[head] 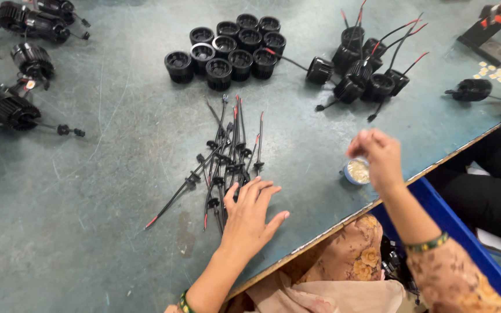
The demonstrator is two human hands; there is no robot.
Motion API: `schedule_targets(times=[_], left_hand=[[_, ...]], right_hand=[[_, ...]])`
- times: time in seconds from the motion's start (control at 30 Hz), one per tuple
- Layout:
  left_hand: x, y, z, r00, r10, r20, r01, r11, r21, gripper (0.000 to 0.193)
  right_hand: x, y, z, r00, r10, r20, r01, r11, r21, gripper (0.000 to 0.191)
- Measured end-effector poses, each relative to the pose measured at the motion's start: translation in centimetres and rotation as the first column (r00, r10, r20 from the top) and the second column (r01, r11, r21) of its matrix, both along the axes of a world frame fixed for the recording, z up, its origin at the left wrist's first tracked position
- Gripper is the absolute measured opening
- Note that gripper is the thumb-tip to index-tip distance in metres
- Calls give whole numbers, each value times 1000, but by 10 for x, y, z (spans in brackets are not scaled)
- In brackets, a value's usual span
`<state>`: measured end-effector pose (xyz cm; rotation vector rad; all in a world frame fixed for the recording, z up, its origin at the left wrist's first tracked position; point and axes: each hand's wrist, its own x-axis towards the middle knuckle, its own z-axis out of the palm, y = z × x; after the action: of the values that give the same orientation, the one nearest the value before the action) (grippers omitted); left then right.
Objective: The person inserts wires into black cylindrical housings, applies adhesive from a small cup, and secures the wires with zip ties. They repeat this process for multiple units, placing finished assemblies on the table.
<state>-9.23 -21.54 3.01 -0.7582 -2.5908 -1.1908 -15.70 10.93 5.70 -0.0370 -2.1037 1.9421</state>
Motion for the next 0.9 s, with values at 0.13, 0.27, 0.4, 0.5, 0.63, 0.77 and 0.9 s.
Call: schedule_targets(times=[0.13,0.27,0.4,0.5,0.63,0.77,0.9], left_hand=[[4,5,-4,999,-3,32,3,1000,-1,48],[5,12,3,1000,13,4,-13,996,85,40],[-1,17,22,1000,-10,-1,10,983,185,34],[-30,23,39,998,-29,-60,38,986,160,33],[-114,44,56,965,-48,-258,58,998,31,32],[-235,90,67,913,-13,-407,-44,990,-132,47],[-347,134,79,890,138,-435,-247,947,-204,68]], right_hand=[[42,-25,-43,991,132,26,-132,991,13,38],[49,-49,-60,960,217,177,-217,976,-20,39],[44,-57,-62,958,213,194,-249,950,186,36],[42,-54,-61,969,179,170,-220,937,271,33],[34,-43,-58,979,175,106,-202,912,358,32],[17,-31,-58,969,182,168,-223,935,275,31],[-5,-23,-68,955,142,261,-195,962,192,32]])
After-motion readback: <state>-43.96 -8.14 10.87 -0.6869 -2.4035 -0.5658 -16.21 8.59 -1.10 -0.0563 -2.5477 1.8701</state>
